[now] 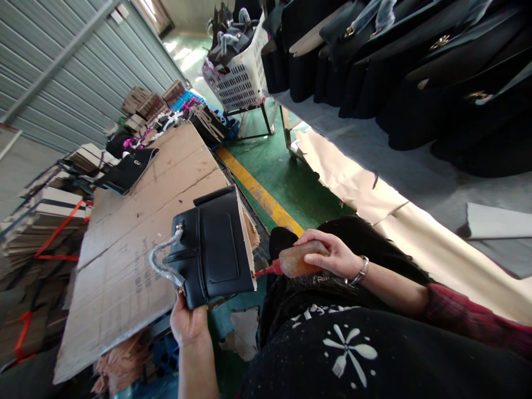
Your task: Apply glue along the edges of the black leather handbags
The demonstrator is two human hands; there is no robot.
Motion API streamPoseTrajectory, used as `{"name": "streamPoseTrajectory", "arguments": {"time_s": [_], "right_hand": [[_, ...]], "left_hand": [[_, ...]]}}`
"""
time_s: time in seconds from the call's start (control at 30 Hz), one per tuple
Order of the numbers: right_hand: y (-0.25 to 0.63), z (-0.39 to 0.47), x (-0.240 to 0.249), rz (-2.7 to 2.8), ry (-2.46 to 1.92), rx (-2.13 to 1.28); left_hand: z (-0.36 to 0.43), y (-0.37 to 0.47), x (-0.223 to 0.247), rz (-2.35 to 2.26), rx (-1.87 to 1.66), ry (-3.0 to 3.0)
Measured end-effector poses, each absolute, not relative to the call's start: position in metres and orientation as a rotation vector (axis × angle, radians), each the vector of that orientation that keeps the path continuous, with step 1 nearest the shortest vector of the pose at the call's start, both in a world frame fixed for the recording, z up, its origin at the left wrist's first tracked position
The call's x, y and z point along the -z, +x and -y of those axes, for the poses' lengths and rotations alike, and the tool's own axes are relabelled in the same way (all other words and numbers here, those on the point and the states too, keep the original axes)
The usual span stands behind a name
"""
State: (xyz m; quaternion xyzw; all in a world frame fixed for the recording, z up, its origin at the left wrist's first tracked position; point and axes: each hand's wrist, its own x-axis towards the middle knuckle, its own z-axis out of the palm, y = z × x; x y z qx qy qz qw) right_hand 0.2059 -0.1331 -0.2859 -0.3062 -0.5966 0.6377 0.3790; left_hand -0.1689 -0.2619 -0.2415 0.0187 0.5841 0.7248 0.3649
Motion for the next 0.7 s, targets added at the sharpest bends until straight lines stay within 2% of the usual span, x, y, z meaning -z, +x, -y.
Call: {"name": "streamPoseTrajectory", "arguments": {"time_s": [0.17, 0.37, 0.7], "right_hand": [[0.207, 0.137, 0.289, 1.555, -0.755, -1.687], [0.209, 0.13, 0.286, 1.571, -0.778, -1.539], [0.209, 0.132, 0.286, 1.556, -0.802, -1.509]], "left_hand": [[0.259, -0.166, 0.237, -1.488, -1.89, 0.008], [0.256, -0.158, 0.233, -1.56, -1.889, -0.012], [0.254, -0.159, 0.231, -1.484, -1.915, -0.104]]}}
